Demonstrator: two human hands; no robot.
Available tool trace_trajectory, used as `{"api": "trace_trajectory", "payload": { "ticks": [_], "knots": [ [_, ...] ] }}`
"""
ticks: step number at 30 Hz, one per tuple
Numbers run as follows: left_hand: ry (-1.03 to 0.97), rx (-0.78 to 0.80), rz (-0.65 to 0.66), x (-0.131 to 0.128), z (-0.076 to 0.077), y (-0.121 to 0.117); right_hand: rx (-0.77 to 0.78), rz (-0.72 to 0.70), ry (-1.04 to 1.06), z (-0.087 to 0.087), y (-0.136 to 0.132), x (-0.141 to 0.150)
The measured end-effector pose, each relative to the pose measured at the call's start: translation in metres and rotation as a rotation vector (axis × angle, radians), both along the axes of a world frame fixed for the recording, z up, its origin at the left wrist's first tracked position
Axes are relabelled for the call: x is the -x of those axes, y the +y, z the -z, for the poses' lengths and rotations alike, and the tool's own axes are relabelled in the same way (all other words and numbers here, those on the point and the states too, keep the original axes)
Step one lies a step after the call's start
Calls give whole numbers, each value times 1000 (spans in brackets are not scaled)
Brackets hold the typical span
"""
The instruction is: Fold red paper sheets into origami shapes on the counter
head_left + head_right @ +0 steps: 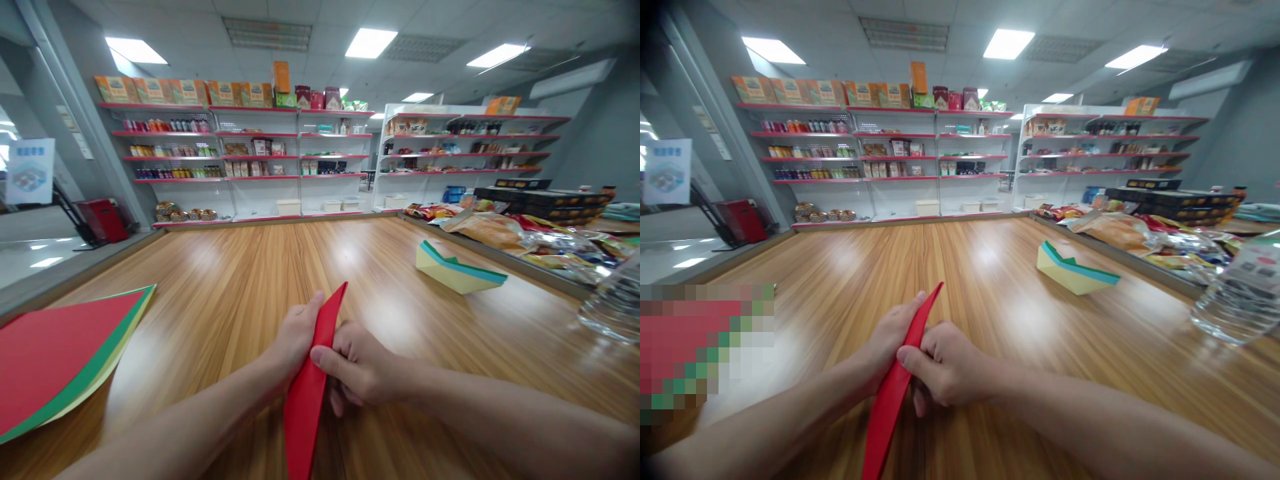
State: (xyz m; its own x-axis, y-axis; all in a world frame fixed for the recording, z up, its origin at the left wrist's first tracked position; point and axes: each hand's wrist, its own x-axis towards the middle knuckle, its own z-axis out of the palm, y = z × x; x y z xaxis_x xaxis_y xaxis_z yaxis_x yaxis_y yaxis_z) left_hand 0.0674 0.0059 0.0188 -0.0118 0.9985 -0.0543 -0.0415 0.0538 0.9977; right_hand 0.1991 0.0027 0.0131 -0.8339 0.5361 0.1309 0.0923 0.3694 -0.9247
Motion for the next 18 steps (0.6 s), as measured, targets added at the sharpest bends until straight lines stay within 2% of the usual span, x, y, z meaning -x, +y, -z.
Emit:
{"api": "trace_trajectory", "payload": {
  "ticks": [2,4,6,7,13,16,18],
  "knots": [
    [72,-86,-43,3,2,4,-13,105,47,1,5,1],
    [167,-168,-77,7,6,9,18,306,154,3,14,3],
    [223,-196,-51,9,11,11,82,495,259,4,24,4],
    [228,-179,-26,8,12,11,115,547,291,5,29,4],
    [18,55,86,-1,12,3,222,649,376,13,48,0],
    [-111,151,149,-1,11,2,247,642,382,13,50,-2],
    [-113,169,152,0,11,3,278,619,374,12,50,-2]
  ]
}}
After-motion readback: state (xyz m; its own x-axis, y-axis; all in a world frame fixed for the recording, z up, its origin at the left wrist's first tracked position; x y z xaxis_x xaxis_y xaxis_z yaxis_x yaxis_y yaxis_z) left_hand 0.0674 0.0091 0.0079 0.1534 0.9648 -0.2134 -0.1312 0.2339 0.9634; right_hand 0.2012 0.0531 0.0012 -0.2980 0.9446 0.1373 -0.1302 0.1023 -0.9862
